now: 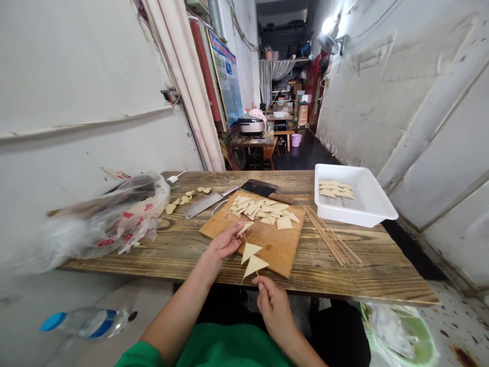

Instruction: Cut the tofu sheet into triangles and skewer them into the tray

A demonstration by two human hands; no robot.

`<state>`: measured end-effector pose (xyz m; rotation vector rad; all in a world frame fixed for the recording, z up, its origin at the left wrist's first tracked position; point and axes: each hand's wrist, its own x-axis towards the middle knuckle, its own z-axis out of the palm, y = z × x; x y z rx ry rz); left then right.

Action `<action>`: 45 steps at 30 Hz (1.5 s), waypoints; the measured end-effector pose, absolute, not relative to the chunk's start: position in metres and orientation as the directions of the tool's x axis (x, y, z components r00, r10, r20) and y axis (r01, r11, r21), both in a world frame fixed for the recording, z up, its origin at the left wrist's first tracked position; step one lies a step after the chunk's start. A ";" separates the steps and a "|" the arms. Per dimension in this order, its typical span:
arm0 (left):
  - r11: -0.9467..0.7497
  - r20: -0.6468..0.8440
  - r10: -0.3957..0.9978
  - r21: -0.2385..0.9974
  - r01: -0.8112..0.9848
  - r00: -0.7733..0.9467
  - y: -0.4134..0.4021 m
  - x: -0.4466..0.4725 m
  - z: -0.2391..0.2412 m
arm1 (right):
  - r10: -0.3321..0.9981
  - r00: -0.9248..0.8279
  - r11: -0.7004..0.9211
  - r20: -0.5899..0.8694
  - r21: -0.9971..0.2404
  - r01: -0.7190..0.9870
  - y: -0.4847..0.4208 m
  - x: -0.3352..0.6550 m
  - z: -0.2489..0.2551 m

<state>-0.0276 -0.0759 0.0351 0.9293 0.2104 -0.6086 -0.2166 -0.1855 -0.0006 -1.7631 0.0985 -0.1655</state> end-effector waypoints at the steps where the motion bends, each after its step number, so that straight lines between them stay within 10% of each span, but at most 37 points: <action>1: 0.453 -0.446 -0.414 0.654 0.605 0.793 -0.076 -0.028 0.035 | -0.155 0.987 -0.193 0.048 -0.981 0.018 -0.186 -0.217 -0.001; 45: 0.369 -0.439 -0.436 0.708 0.602 0.785 -0.081 -0.040 0.042 | -0.200 0.980 -0.158 0.009 -0.987 -0.023 -0.188 -0.221 -0.009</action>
